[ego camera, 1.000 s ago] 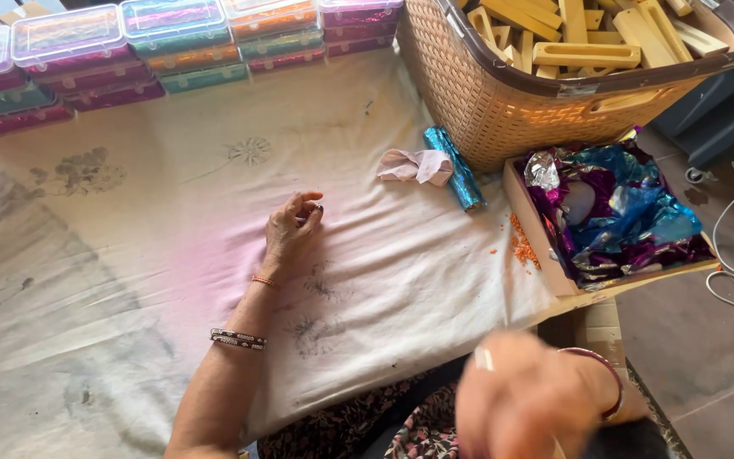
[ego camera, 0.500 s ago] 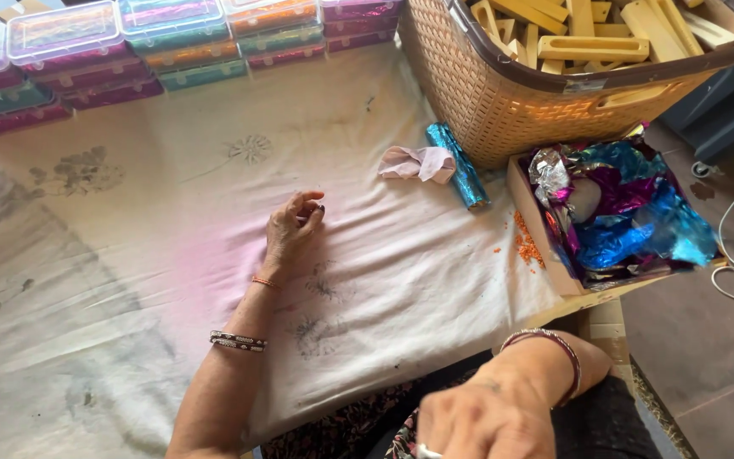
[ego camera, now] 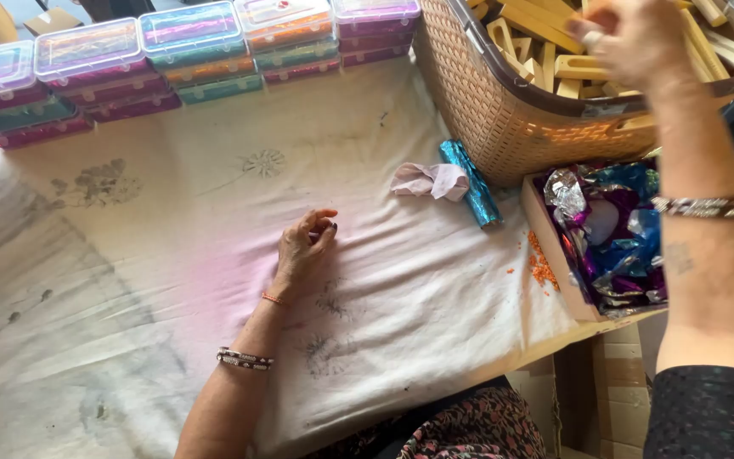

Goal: The person wraps rectangular wooden blocks with colorful metallic foil, folding the foil around each block by hand. They first take blocks from a wicker basket, wipe each block with a tissue, wrap it in foil, and place finished wrapped blocks into small plastic storage boxes.

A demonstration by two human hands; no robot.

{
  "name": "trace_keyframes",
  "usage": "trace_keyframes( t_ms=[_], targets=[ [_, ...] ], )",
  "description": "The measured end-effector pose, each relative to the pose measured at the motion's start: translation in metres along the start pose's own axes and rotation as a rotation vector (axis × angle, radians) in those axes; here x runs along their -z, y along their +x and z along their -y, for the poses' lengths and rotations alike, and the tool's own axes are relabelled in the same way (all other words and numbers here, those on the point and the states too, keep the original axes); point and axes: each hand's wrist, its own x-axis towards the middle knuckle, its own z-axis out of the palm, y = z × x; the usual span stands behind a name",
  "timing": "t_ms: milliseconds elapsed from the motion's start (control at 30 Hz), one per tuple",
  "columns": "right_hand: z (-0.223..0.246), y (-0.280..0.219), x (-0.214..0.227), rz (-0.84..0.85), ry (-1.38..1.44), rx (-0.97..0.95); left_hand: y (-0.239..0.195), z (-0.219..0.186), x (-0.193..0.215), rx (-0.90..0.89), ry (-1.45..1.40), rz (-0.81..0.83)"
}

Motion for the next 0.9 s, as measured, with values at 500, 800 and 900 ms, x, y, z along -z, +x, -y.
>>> trace_keyframes(
  t_ms=[500,800,900],
  targets=[
    [-0.371,0.094,-0.137,0.424,-0.594,-0.662,0.000,-0.007,0.004,0.043,0.027,0.037],
    [-0.321,0.083,-0.107,0.549,-0.598,-0.680,0.001,-0.011,0.003,0.082,0.085,0.050],
    [-0.340,0.086,-0.112,0.344,-0.455,-0.641,0.001,-0.013,0.004,0.086,0.084,0.048]
  ],
)
